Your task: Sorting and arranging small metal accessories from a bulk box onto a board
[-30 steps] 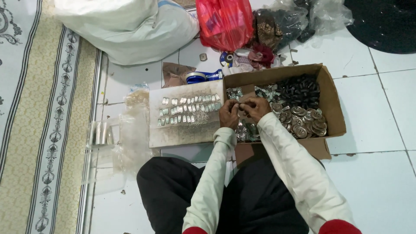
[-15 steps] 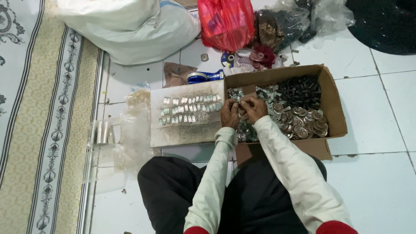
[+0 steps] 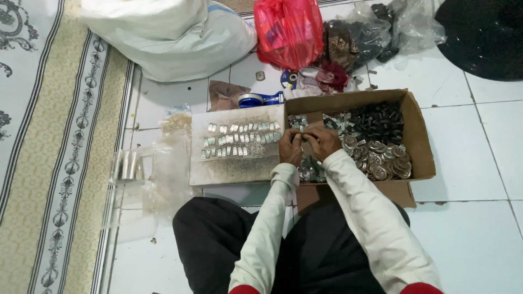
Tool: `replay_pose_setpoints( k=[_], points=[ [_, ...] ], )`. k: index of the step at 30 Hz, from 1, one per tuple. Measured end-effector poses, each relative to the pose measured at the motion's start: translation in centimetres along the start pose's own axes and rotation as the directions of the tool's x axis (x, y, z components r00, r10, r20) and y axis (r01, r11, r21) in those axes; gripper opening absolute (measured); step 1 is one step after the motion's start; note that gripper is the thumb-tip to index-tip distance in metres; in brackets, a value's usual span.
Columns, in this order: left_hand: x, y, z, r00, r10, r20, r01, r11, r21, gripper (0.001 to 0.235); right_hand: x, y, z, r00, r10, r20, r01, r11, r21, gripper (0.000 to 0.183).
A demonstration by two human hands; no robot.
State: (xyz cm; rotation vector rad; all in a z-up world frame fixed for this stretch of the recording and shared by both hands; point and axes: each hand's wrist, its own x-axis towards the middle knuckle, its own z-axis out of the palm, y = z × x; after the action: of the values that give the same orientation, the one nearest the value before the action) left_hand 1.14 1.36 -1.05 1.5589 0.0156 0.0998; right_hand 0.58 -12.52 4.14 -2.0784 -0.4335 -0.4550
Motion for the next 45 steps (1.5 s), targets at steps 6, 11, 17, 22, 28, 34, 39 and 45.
replay_pose_setpoints(
  k=[6,11,17,22,28,34,39,45],
  points=[
    [-0.1,-0.6,-0.5,0.998,-0.064,-0.013,0.064,0.998,0.018,0.012,-1.8,5.2,2.3,0.956,0.288,0.052,-0.277,0.948,-0.158,0.017],
    [0.0,-0.2,-0.2,0.997,-0.07,-0.034,0.069,0.997,-0.024,0.012,-2.3,2.2,1.5,0.825,0.533,0.187,-0.458,0.825,-0.331,0.017],
    [-0.1,0.6,-0.3,0.998,-0.038,-0.042,0.036,0.998,-0.056,0.01,-0.8,2.2,1.5,0.74,0.665,0.098,-0.647,0.666,0.371,0.022],
    [-0.5,1.4,-0.4,0.999,0.007,-0.04,-0.009,0.998,-0.058,0.011,-0.6,0.6,1.1,0.715,0.688,0.124,-0.655,0.597,0.463,0.029],
    [-0.7,1.1,-0.9,0.998,0.029,-0.048,-0.033,0.996,-0.086,0.013,-0.9,1.7,2.6,0.746,0.652,0.134,-0.632,0.631,0.45,0.031],
    [-2.0,5.3,-3.7,0.956,-0.198,-0.216,0.153,0.966,-0.209,0.024,-0.1,-1.6,3.7,0.766,0.626,0.147,-0.612,0.64,0.465,0.032],
    [0.9,-1.8,-9.6,0.892,-0.253,-0.375,0.323,0.937,0.136,0.014,1.4,-4.7,6.4,0.8,0.581,0.15,-0.584,0.699,0.412,0.028],
    [2.8,-4.7,-15.8,0.89,-0.299,-0.345,0.411,0.854,0.32,0.017,1.3,-5.0,12.0,0.793,0.585,0.168,-0.605,0.79,0.101,0.019]
  ],
)
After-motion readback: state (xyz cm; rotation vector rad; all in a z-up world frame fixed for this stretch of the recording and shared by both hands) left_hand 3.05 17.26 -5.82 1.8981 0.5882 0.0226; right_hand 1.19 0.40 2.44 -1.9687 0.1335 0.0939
